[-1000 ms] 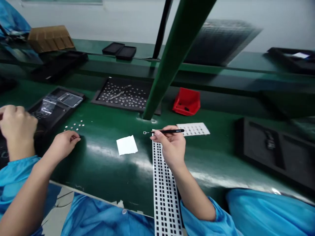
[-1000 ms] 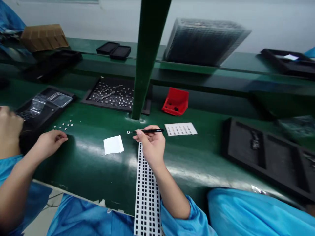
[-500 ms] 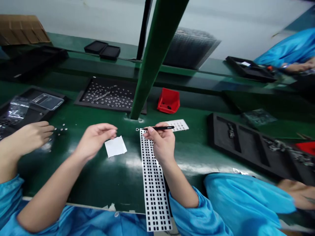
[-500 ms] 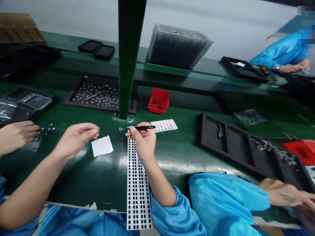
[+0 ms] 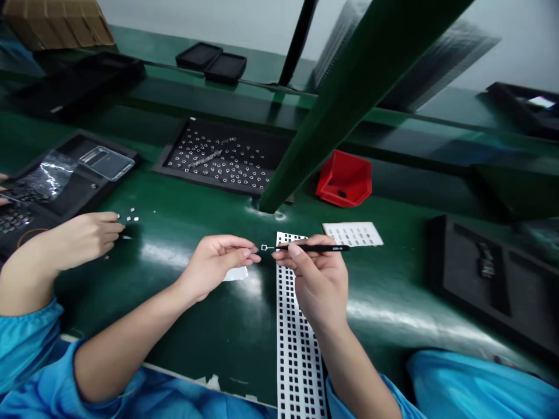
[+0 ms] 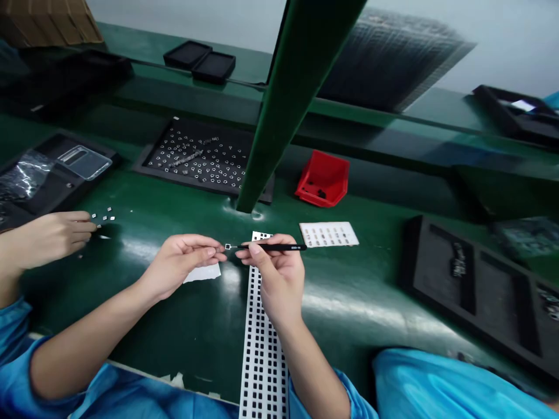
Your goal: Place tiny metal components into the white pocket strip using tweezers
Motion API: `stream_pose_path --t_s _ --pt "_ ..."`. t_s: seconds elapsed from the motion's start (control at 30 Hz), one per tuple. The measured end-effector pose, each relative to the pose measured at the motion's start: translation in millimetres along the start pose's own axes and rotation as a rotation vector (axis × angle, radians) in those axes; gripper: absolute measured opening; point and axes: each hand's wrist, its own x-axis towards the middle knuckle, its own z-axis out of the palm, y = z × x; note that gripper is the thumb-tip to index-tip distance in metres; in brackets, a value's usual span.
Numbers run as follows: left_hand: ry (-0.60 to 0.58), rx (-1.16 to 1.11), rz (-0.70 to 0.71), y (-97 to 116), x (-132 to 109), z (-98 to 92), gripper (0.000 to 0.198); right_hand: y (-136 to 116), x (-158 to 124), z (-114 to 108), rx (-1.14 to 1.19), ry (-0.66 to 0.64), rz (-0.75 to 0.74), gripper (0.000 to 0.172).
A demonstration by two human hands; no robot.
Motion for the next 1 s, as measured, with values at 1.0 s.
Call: stream_pose_path --t_s 1.0 --pt "-0.003 0.223 0.454 3.8 -20.1 8.4 0.021 -13.2 -14.9 0.2 -0.021 -0.218 -0.225 0.025"
